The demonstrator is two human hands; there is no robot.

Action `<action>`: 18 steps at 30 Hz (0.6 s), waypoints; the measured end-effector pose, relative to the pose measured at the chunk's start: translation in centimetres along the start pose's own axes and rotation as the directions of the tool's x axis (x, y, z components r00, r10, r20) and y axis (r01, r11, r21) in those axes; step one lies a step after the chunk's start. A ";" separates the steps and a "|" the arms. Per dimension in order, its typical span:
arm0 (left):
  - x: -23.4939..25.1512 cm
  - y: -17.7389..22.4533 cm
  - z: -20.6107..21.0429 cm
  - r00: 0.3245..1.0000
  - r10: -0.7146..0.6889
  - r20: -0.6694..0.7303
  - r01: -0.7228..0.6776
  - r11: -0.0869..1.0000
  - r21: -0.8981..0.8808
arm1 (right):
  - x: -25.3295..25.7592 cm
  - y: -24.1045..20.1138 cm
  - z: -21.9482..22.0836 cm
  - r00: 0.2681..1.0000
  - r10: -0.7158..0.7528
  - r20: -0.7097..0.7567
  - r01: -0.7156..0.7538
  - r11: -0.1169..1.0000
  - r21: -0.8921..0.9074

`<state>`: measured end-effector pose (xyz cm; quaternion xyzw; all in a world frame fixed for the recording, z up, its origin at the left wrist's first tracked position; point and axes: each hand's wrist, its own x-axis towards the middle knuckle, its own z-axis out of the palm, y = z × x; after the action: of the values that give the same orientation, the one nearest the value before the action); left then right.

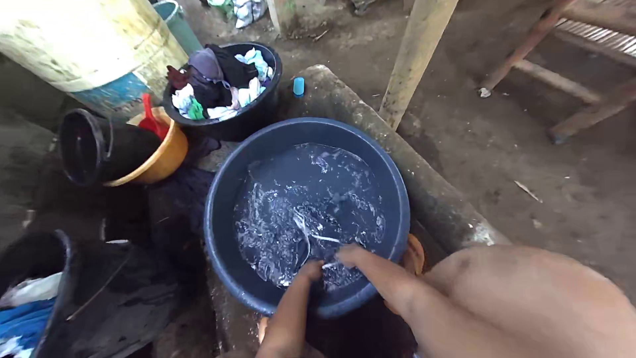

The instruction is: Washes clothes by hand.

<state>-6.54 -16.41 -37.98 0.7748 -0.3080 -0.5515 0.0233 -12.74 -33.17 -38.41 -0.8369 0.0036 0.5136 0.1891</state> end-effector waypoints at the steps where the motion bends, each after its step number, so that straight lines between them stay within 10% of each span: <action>1: 0.0 0.3 -0.2 0.999 -0.006 0.050 0.006 1.000 0.002 | -0.2 -0.2 0.2 0.999 0.020 0.034 -0.020 1.000 0.002; 5: 1.0 -0.5 0.1 0.987 0.039 0.158 -0.030 0.998 -0.061 | -1.2 -1.6 -3.2 0.998 0.032 0.053 -0.031 0.999 -0.025; 9: -3.3 1.9 -3.5 0.997 0.077 -0.008 -0.075 0.949 -0.305 | -6.2 -3.5 -12.1 0.900 -0.200 -0.388 0.271 0.953 0.136; 13: -13.8 6.6 -13.9 0.876 0.131 -0.464 -0.376 0.787 -0.489 | -9.6 -4.8 -15.0 0.495 -0.197 -0.846 0.739 0.609 0.290; 18: -26.5 12.1 -20.3 0.618 0.096 -0.780 -0.631 0.653 -0.419 | -12.2 -8.2 -13.9 -0.040 -0.134 -0.990 0.948 0.308 -0.080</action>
<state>0.30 -19.04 -3.24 0.7732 -0.2212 -0.2671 0.5310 -4.93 -32.27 -19.76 -0.7096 -0.0895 -0.2509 0.6523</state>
